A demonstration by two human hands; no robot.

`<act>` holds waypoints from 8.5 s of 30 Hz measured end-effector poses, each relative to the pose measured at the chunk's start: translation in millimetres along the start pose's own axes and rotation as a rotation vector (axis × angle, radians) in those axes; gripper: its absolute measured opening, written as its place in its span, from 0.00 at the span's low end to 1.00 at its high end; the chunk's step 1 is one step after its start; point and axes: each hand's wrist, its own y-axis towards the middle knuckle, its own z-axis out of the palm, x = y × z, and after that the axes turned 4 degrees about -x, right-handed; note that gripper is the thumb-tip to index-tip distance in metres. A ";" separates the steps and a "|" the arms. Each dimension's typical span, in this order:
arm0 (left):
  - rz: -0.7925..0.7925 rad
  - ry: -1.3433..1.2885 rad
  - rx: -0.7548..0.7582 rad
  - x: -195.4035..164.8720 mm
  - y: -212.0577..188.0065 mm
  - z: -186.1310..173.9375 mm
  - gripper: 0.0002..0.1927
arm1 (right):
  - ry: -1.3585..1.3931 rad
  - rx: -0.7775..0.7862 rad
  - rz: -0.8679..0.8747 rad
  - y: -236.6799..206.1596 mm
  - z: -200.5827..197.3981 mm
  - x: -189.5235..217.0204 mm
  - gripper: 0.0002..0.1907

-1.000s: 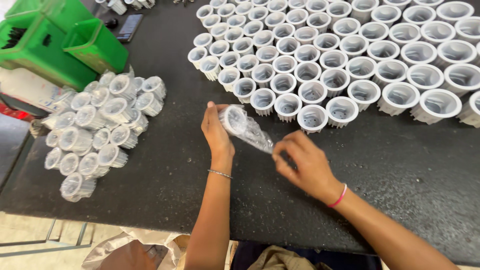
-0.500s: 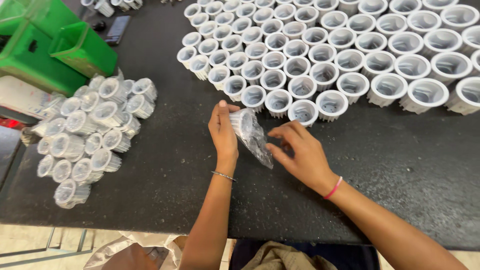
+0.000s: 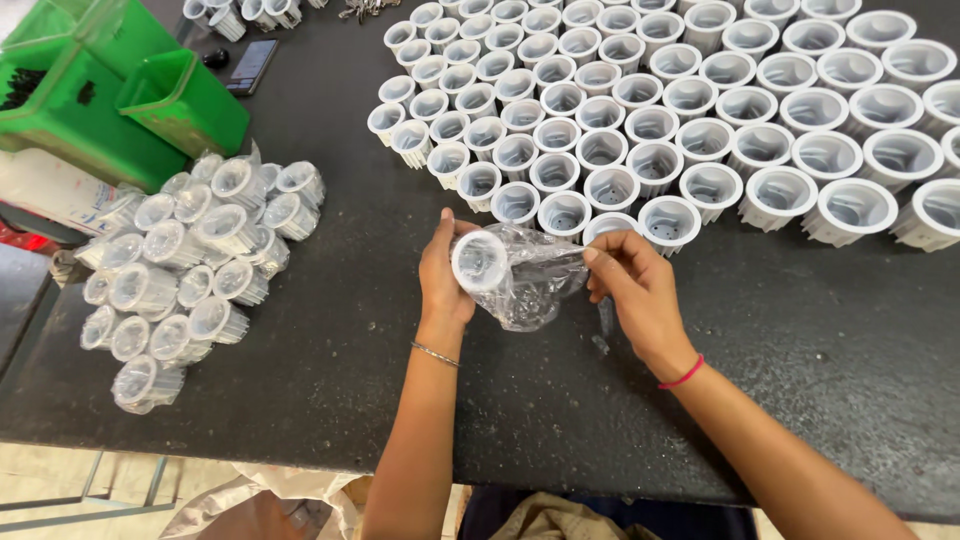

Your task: The person wraps white plastic lamp holder components one at a time in clear plastic film, twisting the film closed and stacking the wrapped units in a pile on the work table. Early in the clip the person also marks a component with a black marker before resuming wrapping.

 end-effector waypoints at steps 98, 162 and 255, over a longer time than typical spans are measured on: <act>0.468 0.489 -0.263 -54.4 -2.6 -26.8 0.16 | 0.057 0.131 0.067 -0.4 -6.8 -32.2 0.10; -0.438 0.338 0.622 -14.4 -37.3 27.9 0.21 | -0.273 0.162 -0.152 -9.6 2.2 7.6 0.13; -0.150 -0.485 0.200 -42.1 10.4 -26.2 0.30 | -0.793 0.389 -0.526 -21.7 19.5 12.9 0.09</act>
